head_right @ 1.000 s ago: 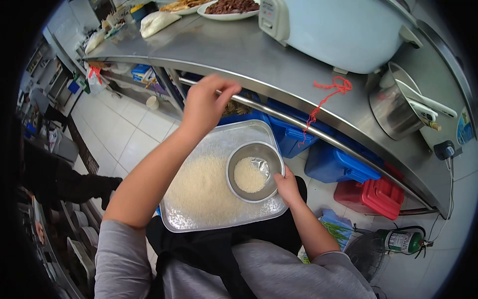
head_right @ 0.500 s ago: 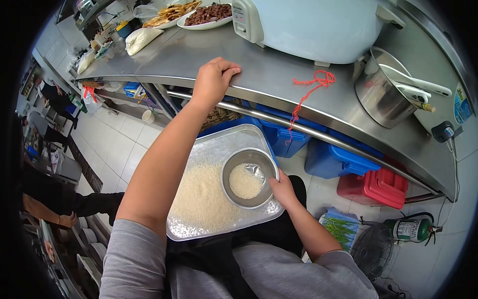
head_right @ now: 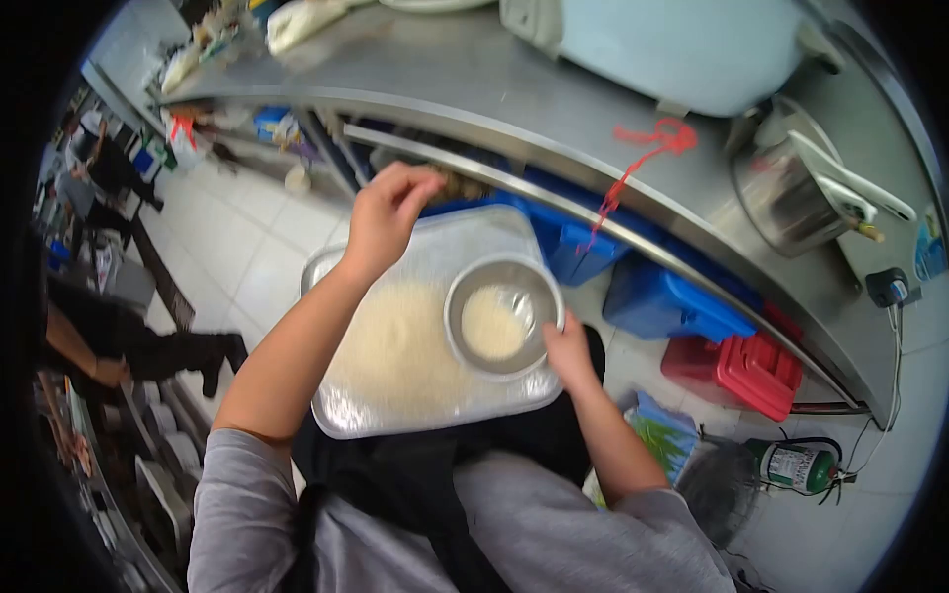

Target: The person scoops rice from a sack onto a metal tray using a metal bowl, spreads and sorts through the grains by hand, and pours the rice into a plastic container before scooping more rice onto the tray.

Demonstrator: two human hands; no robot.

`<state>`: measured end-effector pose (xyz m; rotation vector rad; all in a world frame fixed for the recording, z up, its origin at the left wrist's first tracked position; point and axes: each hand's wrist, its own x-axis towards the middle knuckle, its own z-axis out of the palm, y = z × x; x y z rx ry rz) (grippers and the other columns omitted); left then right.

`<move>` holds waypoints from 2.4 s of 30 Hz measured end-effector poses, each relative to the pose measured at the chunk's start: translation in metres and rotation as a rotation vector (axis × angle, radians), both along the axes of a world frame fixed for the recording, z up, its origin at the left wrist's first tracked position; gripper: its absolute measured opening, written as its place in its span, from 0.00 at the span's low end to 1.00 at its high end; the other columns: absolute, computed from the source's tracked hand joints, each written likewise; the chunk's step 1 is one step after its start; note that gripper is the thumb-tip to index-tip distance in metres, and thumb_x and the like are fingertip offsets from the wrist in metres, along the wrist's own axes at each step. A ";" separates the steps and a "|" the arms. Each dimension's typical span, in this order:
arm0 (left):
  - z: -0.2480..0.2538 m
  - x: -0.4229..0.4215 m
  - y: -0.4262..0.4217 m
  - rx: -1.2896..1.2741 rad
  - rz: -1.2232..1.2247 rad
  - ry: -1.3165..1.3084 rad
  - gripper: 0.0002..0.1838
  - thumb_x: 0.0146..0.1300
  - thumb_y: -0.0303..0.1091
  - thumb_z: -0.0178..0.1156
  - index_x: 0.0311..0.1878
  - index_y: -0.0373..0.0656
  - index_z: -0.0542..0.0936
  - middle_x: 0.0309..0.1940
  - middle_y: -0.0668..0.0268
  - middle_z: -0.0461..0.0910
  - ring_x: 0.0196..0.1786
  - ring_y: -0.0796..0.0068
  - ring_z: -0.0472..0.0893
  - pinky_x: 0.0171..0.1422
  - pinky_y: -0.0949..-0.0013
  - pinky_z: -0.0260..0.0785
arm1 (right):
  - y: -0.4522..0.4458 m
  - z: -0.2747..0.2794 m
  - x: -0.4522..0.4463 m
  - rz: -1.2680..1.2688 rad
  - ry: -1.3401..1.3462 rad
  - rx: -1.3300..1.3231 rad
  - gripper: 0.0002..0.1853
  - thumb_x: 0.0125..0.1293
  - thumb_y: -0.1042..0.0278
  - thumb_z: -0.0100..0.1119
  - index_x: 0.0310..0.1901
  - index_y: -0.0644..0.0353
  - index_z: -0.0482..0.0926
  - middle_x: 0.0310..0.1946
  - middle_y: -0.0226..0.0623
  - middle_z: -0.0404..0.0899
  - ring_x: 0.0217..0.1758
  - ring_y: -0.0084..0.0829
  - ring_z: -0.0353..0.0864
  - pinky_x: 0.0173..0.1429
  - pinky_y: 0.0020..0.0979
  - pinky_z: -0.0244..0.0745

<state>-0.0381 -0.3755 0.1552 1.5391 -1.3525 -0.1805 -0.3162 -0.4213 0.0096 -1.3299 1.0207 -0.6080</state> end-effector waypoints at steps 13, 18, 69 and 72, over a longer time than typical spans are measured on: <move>-0.123 0.001 0.297 0.405 0.493 0.031 0.08 0.49 0.24 0.65 0.34 0.46 0.84 0.49 0.63 0.76 0.60 0.58 0.69 0.64 0.59 0.60 | -0.004 0.055 0.049 0.123 0.019 -0.279 0.25 0.58 0.79 0.42 0.60 0.66 0.66 0.52 0.41 0.73 0.53 0.30 0.73 0.58 0.27 0.66; -0.128 -0.014 0.314 0.394 0.609 0.162 0.09 0.52 0.24 0.64 0.37 0.46 0.83 0.51 0.61 0.74 0.59 0.59 0.69 0.63 0.63 0.60 | -0.004 0.054 0.063 0.119 -0.015 -0.186 0.26 0.58 0.79 0.42 0.61 0.66 0.66 0.53 0.43 0.73 0.54 0.31 0.73 0.59 0.26 0.65; -0.185 0.024 0.309 -0.042 0.473 1.386 0.27 0.69 0.49 0.46 0.64 0.40 0.66 0.57 0.62 0.73 0.59 0.70 0.72 0.64 0.69 0.61 | 0.022 0.096 0.083 0.350 -0.044 -1.549 0.37 0.48 0.88 0.55 0.63 0.53 0.63 0.62 0.51 0.63 0.65 0.47 0.64 0.68 0.39 0.59; -0.161 0.036 0.291 0.266 0.408 1.275 0.23 0.68 0.42 0.49 0.61 0.38 0.69 0.52 0.62 0.76 0.51 0.71 0.77 0.58 0.68 0.67 | 0.010 0.102 0.083 0.248 -0.030 -1.442 0.30 0.55 0.88 0.45 0.63 0.62 0.62 0.62 0.46 0.64 0.67 0.41 0.63 0.69 0.35 0.55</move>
